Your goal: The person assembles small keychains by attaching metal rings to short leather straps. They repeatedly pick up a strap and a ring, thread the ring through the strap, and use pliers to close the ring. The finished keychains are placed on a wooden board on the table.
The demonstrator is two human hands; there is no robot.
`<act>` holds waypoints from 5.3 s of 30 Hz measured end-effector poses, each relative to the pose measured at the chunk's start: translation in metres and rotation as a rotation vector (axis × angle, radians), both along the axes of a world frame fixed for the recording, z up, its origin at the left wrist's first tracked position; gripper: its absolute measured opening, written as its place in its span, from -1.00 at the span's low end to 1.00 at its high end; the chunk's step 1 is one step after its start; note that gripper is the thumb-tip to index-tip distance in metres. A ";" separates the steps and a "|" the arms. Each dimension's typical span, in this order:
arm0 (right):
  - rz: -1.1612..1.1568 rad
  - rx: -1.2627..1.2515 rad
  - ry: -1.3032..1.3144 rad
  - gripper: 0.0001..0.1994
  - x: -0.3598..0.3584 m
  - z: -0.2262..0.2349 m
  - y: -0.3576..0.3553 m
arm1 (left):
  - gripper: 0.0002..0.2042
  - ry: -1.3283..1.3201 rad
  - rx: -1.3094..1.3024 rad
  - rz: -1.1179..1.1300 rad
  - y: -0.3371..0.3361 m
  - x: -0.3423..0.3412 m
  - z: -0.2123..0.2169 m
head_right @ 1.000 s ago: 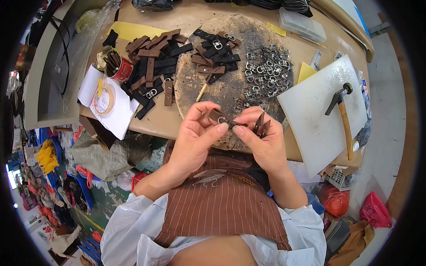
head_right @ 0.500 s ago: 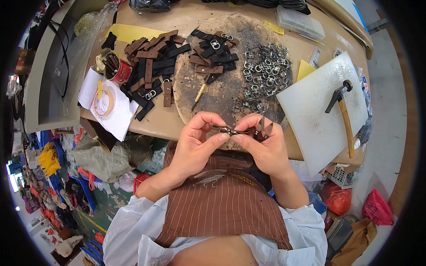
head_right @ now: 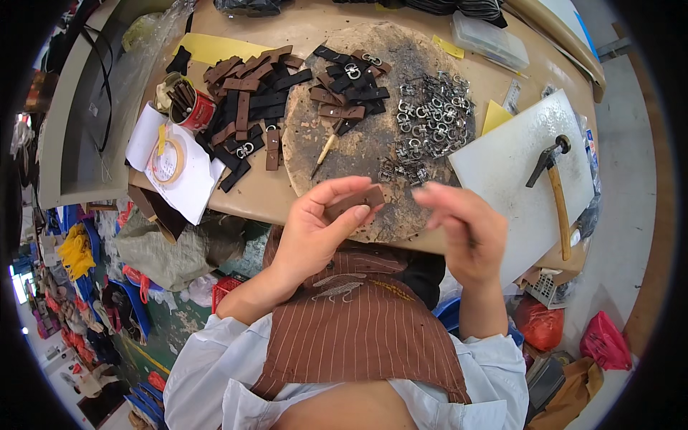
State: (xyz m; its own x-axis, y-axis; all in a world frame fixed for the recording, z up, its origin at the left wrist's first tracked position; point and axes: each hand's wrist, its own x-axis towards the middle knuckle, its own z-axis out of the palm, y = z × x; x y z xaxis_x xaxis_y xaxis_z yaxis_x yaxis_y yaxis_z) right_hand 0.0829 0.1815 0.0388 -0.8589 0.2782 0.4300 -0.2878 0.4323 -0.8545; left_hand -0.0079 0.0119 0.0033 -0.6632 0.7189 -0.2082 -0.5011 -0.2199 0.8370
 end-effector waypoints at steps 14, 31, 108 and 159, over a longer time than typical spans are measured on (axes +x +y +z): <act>-0.082 -0.245 -0.536 -0.81 -0.013 -0.009 -0.027 | -0.76 0.326 -0.145 0.007 -0.006 0.004 0.007; 0.060 0.045 -0.500 -0.83 0.000 0.005 -0.025 | -0.72 -0.101 0.002 0.052 -0.005 -0.006 0.007; 0.334 -0.729 -0.955 -0.70 0.001 -0.020 -0.023 | -0.74 0.191 -0.061 0.015 -0.009 0.005 -0.003; -0.150 -0.071 -0.515 -0.84 -0.017 -0.037 -0.016 | -0.79 0.570 -0.423 0.011 0.021 -0.061 0.004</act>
State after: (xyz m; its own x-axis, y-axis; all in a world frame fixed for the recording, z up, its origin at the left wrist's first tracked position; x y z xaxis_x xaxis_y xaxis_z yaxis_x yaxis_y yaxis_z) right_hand 0.0663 0.1658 0.0022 -0.9021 0.4273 -0.0603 0.2362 0.3721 -0.8976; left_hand -0.0689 0.0333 0.0072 -0.7586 0.6459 -0.0861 0.0412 0.1795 0.9829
